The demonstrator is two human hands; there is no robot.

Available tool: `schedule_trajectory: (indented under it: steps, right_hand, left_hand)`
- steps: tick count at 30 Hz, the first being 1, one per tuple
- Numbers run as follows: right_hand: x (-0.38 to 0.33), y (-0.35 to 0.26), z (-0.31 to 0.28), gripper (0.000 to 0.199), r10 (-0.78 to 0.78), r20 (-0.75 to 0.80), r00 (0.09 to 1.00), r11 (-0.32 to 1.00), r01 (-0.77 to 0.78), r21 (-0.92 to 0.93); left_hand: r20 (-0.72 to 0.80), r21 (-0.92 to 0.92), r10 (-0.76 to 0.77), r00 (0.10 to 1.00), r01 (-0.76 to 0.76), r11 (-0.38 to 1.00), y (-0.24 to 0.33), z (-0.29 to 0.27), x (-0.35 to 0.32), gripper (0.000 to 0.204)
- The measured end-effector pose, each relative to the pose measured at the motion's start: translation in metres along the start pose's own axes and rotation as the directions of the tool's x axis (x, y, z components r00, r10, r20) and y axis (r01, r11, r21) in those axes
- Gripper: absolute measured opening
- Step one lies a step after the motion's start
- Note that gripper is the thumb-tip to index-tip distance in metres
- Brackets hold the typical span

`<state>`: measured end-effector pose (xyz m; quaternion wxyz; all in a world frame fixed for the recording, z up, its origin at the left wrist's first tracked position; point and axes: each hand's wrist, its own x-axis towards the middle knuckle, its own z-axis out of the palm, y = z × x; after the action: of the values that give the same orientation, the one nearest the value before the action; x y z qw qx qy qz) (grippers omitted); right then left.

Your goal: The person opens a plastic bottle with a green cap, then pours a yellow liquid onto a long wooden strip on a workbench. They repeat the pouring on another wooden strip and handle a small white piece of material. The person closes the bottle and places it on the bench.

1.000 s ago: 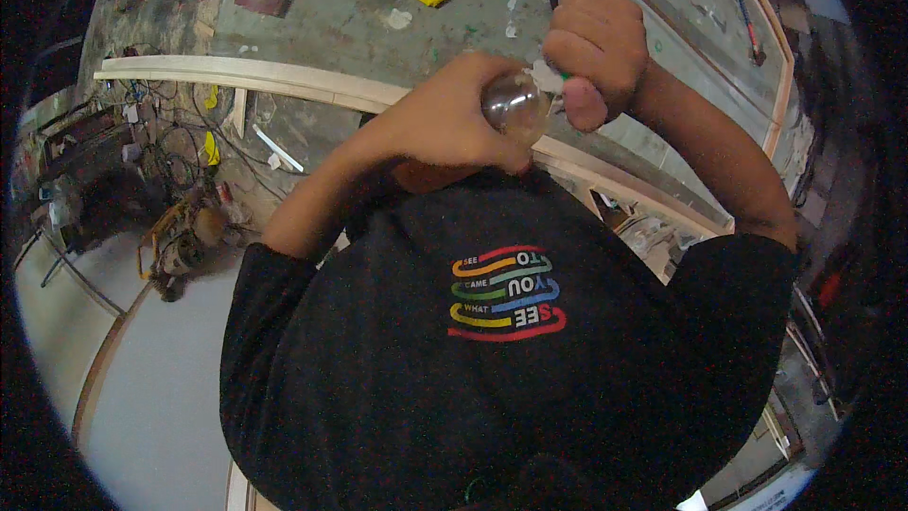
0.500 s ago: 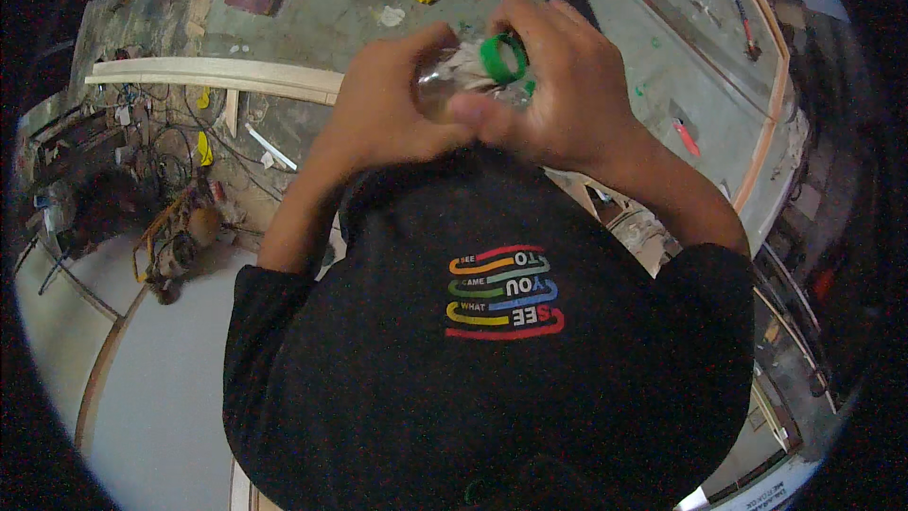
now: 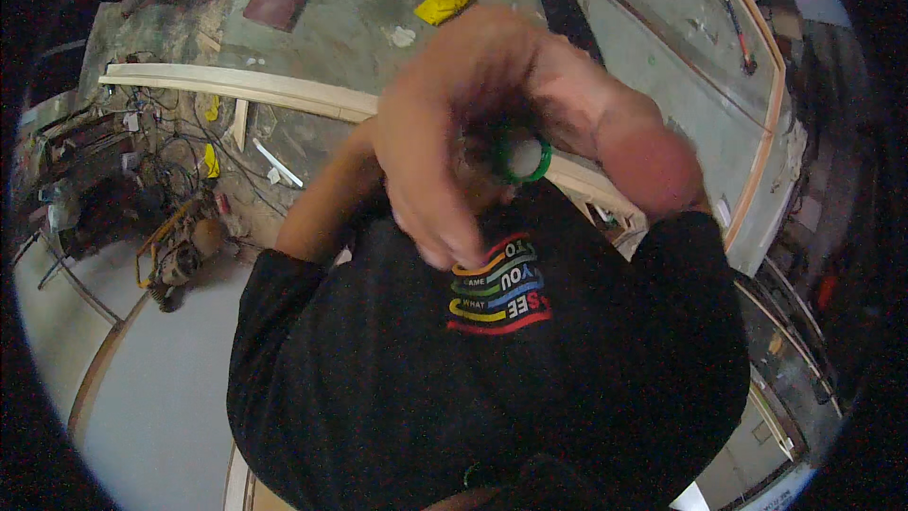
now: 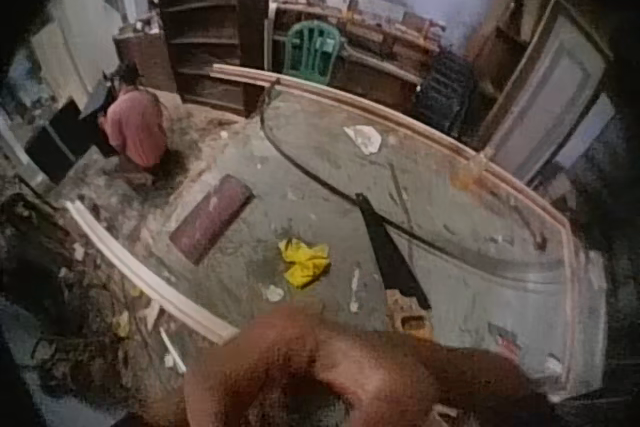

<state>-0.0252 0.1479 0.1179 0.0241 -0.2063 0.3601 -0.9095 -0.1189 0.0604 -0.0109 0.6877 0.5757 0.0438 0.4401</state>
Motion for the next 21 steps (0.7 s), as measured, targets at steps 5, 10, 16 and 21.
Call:
schedule_trajectory:
  steps: [5, 10, 16, 21]
  right_hand:
    - [-0.003, 0.007, -0.003, 0.065, 0.129, -0.052, 0.990, 0.979, -0.136, -0.149]
    - [-0.020, 0.016, 0.023, 0.063, -0.006, -0.624, 0.782, 0.900, -0.267, -0.343]
    - [-0.025, 0.022, 0.032, 0.084, -0.246, -0.864, 0.440, 0.884, -0.264, -0.386]
    - [-0.023, 0.005, 0.023, 0.108, -0.084, -0.604, 0.792, 0.967, -0.081, -0.241]
  left_hand:
    - [0.059, -0.227, -0.094, 0.994, 0.105, 0.968, -0.030, 0.000, -0.022, 0.052]
    - [-0.308, -0.220, -0.163, 0.937, 0.097, 0.971, -0.011, 0.034, -0.030, 0.050]
    - [-0.725, 0.227, -0.040, 0.688, 0.294, 0.928, 0.028, 0.060, -0.002, 0.054]
    - [-0.546, -0.023, -0.252, 0.799, 0.287, 0.958, 0.045, 0.037, -0.013, 0.057]
